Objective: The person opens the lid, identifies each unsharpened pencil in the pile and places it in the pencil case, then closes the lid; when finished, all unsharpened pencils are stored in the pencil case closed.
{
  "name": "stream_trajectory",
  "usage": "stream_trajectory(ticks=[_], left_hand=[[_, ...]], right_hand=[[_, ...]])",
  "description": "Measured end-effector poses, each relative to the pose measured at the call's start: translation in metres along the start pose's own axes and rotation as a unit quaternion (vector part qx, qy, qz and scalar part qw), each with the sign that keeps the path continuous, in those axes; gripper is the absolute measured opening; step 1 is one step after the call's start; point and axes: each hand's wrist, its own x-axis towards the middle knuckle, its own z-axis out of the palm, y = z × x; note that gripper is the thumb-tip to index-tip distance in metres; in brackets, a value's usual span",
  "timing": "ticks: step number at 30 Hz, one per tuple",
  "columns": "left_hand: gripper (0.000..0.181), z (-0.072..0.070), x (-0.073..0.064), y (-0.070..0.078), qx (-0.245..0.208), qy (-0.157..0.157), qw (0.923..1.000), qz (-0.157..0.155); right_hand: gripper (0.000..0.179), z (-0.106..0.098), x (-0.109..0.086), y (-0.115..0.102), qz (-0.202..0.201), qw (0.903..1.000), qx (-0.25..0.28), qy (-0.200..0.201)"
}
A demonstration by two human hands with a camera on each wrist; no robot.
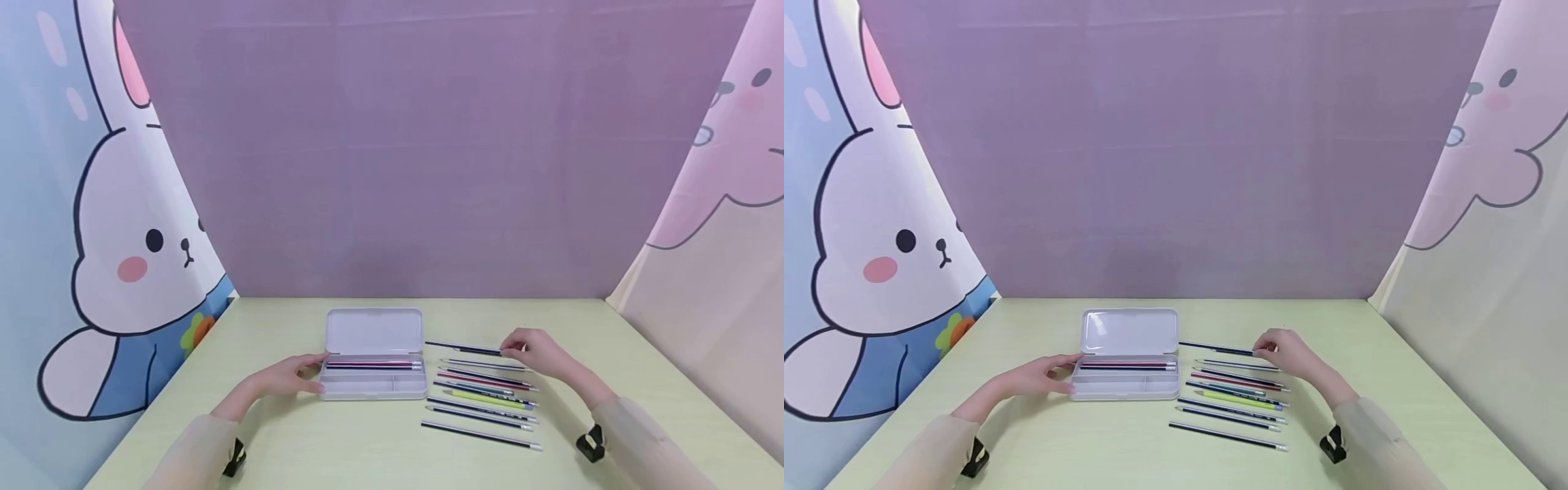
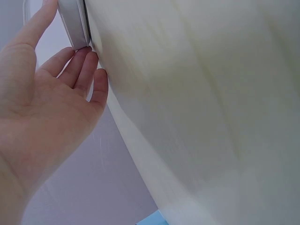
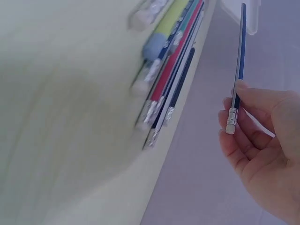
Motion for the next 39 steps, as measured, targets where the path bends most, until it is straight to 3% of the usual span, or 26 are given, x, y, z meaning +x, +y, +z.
stream_trajectory(ticks=[14,23,39], left_hand=[[0.076,0.0,0.001,0.001,-0.002,0.001,1.0,-0.001],[0.077,-0.002,-0.001,0.002,0.001,-0.006,0.9998,0.019],[0.078,-0.001,0.002,-0.003,-0.003,-0.002,1.0,0.007]], right_hand=[[0.007,0.011,0.023,-0.018,0.005,0.9998,0.013,0.015],[0.007,0.018,0.036,-0.032,-0.01,0.9995,0.022,0.021],[0.006,0.033,0.059,-0.057,-0.049,0.9969,0.059,0.015]])
